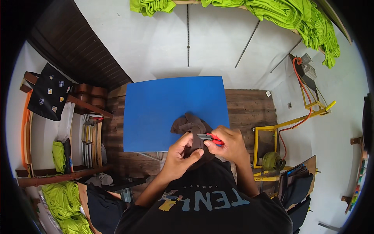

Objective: Cutting and trimming a piece of brown fabric using small hand snips.

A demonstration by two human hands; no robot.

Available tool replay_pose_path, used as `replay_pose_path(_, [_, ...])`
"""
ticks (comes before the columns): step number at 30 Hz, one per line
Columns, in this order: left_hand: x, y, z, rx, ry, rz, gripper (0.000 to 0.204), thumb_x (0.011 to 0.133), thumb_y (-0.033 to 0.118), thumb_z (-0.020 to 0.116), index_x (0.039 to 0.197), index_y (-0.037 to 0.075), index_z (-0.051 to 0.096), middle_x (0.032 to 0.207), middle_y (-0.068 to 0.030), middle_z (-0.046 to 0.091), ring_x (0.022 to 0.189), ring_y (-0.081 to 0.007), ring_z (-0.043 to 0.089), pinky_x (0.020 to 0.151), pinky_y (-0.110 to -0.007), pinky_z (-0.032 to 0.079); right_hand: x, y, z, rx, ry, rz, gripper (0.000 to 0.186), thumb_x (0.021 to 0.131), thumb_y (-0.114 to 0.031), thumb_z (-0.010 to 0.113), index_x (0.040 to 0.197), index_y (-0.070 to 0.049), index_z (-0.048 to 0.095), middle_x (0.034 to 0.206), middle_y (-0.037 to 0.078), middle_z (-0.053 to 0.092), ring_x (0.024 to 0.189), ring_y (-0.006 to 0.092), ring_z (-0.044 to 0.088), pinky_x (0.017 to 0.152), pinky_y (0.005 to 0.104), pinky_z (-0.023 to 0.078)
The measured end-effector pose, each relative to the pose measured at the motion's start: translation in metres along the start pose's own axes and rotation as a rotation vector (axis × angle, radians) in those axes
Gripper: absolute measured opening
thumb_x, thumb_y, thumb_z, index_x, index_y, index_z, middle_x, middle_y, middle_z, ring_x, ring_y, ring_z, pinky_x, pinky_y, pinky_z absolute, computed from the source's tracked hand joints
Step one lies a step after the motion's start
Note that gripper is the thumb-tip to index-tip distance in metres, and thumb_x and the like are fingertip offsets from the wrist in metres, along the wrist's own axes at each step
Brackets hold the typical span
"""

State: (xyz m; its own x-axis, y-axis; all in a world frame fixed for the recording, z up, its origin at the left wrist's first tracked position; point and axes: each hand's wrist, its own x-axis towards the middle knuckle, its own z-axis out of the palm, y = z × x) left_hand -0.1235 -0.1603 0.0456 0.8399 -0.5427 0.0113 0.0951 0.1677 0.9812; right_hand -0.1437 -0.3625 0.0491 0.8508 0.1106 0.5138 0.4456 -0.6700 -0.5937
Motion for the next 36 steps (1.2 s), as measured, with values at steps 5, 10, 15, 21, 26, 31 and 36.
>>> replay_pose_path(5, [-0.004,0.001,0.003,-0.054,-0.008,-0.051,0.026,0.089,0.0,0.068,0.111,0.0,0.055,0.091,0.0034,0.037,0.083,-0.0038,0.038,0.07,-0.02,0.035,0.001,-0.001,0.0,0.021,0.015,0.004,0.028,0.075,-0.019,0.082,0.079,-0.005,0.059,0.068,0.005,0.057,0.054,0.0209,0.058,0.047,0.0325,0.046])
replay_pose_path(10, [0.002,0.003,0.005,-0.017,0.033,0.069,0.027,0.089,0.001,0.07,0.113,-0.004,0.061,0.093,0.0007,0.046,0.085,-0.0065,0.044,0.074,-0.022,0.038,0.001,-0.001,-0.002,0.035,0.026,0.018,0.027,0.075,-0.019,0.082,0.08,-0.005,0.059,0.068,0.005,0.057,0.054,0.0211,0.058,0.048,0.0324,0.046])
replay_pose_path(15, [0.004,0.002,0.004,-0.027,0.046,0.094,0.023,0.09,0.004,0.07,0.112,-0.005,0.066,0.095,-0.0011,0.052,0.085,-0.0072,0.048,0.073,-0.022,0.039,0.0,0.002,-0.003,0.04,0.01,0.011,0.027,0.077,-0.021,0.08,0.082,-0.002,0.061,0.068,0.009,0.056,0.051,0.0231,0.053,0.047,0.0327,0.043])
replay_pose_path(21, [0.006,-0.001,0.009,-0.103,0.071,0.075,0.019,0.092,0.002,0.068,0.109,-0.005,0.067,0.092,0.0003,0.051,0.081,-0.0054,0.047,0.068,-0.021,0.039,-0.001,0.004,-0.002,0.115,0.058,0.045,0.03,0.075,-0.024,0.081,0.083,-0.001,0.062,0.066,0.008,0.054,0.051,0.0226,0.051,0.048,0.0328,0.042])
replay_pose_path(26, [0.008,0.0,0.01,-0.14,0.072,0.05,0.014,0.091,0.0,0.066,0.104,-0.005,0.065,0.092,0.001,0.047,0.079,-0.0045,0.046,0.063,-0.02,0.039,-0.001,0.005,-0.008,0.065,0.016,0.025,0.029,0.073,-0.021,0.083,0.083,-0.004,0.062,0.07,0.008,0.06,0.056,0.0244,0.06,0.05,0.0334,0.048])
replay_pose_path(31, [0.012,-0.001,0.011,-0.133,0.07,0.061,0.013,0.091,0.0,0.066,0.103,-0.005,0.064,0.092,0.0008,0.046,0.077,-0.0042,0.046,0.061,-0.02,0.039,0.003,0.005,-0.01,0.026,0.013,-0.011,0.029,0.071,-0.021,0.084,0.08,-0.005,0.061,0.069,0.007,0.06,0.056,0.0236,0.06,0.049,0.0336,0.048])
replay_pose_path(36, [0.016,-0.003,0.012,-0.111,0.084,0.087,0.017,0.092,0.001,0.067,0.108,-0.005,0.065,0.091,0.0009,0.047,0.076,-0.004,0.046,0.06,-0.021,0.039,0.007,0.01,-0.01,0.008,0.026,-0.07,0.032,0.073,-0.025,0.082,0.076,-0.004,0.058,0.062,0.008,0.05,0.048,0.024,0.05,0.045,0.0335,0.04])
